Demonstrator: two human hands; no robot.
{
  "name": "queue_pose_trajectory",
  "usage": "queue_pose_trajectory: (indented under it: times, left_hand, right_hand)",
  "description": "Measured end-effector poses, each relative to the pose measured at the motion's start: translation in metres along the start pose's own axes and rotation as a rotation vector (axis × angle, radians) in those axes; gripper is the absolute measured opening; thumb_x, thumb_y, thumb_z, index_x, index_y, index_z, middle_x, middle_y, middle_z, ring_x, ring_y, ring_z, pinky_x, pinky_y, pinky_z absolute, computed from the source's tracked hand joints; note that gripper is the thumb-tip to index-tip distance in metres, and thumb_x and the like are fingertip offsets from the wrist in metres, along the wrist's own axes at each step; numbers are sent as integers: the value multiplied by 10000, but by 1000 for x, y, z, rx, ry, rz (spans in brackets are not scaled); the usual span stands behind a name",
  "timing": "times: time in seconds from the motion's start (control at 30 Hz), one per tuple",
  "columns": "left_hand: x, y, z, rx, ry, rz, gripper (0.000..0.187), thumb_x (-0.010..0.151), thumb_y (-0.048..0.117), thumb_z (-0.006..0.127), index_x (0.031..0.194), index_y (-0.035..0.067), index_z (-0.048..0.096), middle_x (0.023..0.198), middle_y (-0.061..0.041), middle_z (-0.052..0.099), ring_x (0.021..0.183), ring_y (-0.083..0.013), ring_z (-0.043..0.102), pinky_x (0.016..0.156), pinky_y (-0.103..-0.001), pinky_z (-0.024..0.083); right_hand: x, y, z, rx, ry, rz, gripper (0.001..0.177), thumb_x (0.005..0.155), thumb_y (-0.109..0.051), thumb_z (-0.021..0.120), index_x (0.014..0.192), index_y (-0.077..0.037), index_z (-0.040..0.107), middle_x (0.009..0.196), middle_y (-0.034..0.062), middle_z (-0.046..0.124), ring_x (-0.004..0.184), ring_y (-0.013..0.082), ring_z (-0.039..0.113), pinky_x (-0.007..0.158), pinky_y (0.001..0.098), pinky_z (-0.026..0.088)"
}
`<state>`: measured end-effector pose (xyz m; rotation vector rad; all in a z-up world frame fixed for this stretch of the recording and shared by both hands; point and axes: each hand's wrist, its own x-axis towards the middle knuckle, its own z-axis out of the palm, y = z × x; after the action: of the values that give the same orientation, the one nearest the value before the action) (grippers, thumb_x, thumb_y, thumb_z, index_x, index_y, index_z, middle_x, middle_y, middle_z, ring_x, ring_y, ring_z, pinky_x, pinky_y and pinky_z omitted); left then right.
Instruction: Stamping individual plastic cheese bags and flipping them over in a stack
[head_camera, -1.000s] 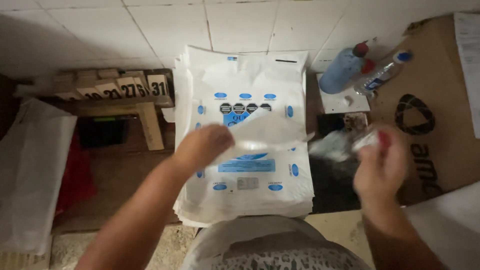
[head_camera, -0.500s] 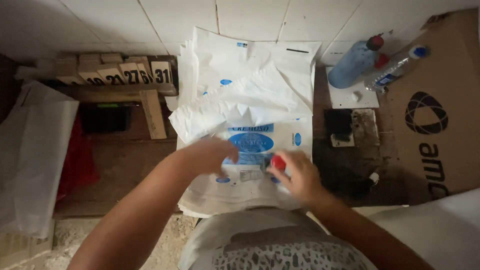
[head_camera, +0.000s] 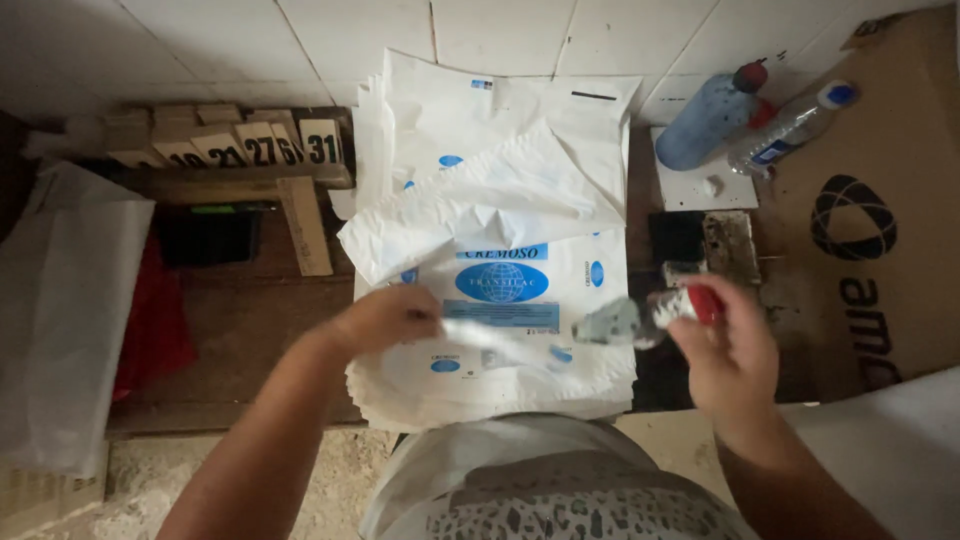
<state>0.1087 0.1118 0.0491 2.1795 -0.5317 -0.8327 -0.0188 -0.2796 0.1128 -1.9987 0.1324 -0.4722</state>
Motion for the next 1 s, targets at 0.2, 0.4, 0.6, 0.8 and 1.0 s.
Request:
queue_pose_trajectory:
  times: [0.2, 0.4, 0.6, 0.8, 1.0]
  left_hand:
    - [38, -9, -23, -262, 506, -145, 254, 1040, 341, 593, 1141, 159, 739, 998, -67, 750, 822, -231, 699, 734, -402, 565]
    - [24, 37, -47, 47, 1396, 535, 491, 888, -100, 794, 1284, -18, 516, 1142, -162, 539, 1135, -356, 560, 1053, -421, 438]
    - [-32, 113, -21, 401, -39, 33, 446, 841, 167, 801, 1274, 214, 712, 1281, -58, 718, 1206, -257, 666, 1104, -462, 492]
    - [-33, 29, 16, 532, -193, -17, 591, 724, 236, 910, 1266, 216, 677, 1468, -92, 579, 1413, -448, 462, 1160, -664, 344]
    - [-19, -15, 23, 447, 41, 140, 224, 736, 354, 823, 959, 366, 797, 1187, 40, 739, 1197, -341, 635, 1004, -488, 516]
  right_hand:
    - [-17, 7, 41, -207, -231, -355, 516, 728, -252, 922, 1165, -67, 721, 862, 36, 724, 742, 203, 709, 754, 323, 567]
    - [-33, 60, 98, -400, -235, -534, 464, 821, -356, 848, 1192, -124, 692, 930, 79, 684, 835, 267, 692, 744, 377, 580]
    - [12, 41, 93, -27, -340, -158, 416, 840, -197, 859, 1180, -23, 694, 975, 178, 743, 889, 334, 738, 770, 401, 602]
    - [58, 40, 6, -29, -22, 54, 452, 951, -166, 797, 1361, -64, 636, 1102, 153, 663, 977, 253, 648, 887, 377, 550]
    - [109, 97, -55, -361, 118, -121, 415, 1110, -170, 761, 1455, -7, 599, 1156, 308, 690, 1039, 423, 687, 855, 470, 557]
